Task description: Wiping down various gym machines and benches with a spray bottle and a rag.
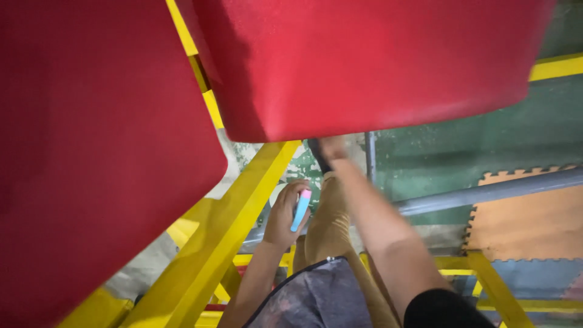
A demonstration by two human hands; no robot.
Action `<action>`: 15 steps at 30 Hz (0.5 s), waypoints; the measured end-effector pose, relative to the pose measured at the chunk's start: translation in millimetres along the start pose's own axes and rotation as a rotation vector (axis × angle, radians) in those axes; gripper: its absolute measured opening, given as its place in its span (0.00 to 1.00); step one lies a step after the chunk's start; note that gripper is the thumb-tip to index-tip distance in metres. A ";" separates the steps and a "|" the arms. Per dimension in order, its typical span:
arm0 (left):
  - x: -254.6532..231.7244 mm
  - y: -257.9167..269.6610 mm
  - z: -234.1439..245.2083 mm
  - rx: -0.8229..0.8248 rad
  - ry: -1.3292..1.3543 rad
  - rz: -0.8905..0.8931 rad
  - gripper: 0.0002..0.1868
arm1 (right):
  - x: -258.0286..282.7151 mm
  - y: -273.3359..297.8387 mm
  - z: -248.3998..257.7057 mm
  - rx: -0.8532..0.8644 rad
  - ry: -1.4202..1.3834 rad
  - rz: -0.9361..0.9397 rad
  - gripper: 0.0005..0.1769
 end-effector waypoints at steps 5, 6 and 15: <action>-2.3 21.5 -6.0 -0.052 -0.072 -0.030 0.26 | 34.6 48.4 -59.0 0.030 -1.016 -0.504 0.27; -12.6 25.1 -3.8 -0.059 -0.073 -0.048 0.26 | 64.9 41.4 -29.8 0.028 -1.015 -0.484 0.27; -50.0 102.3 -3.5 -0.093 -0.009 -0.081 0.25 | 181.5 94.0 67.9 0.429 -0.833 -0.465 0.29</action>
Point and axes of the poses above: each hand's wrist, its own y-axis away from the middle knuckle, its own z-axis out of the back of the hand, x = y × z, the point moved 1 cm from there along -y, towards the middle knuckle, and after that the axes turned 7 degrees about -z, right-handed, at the moved point
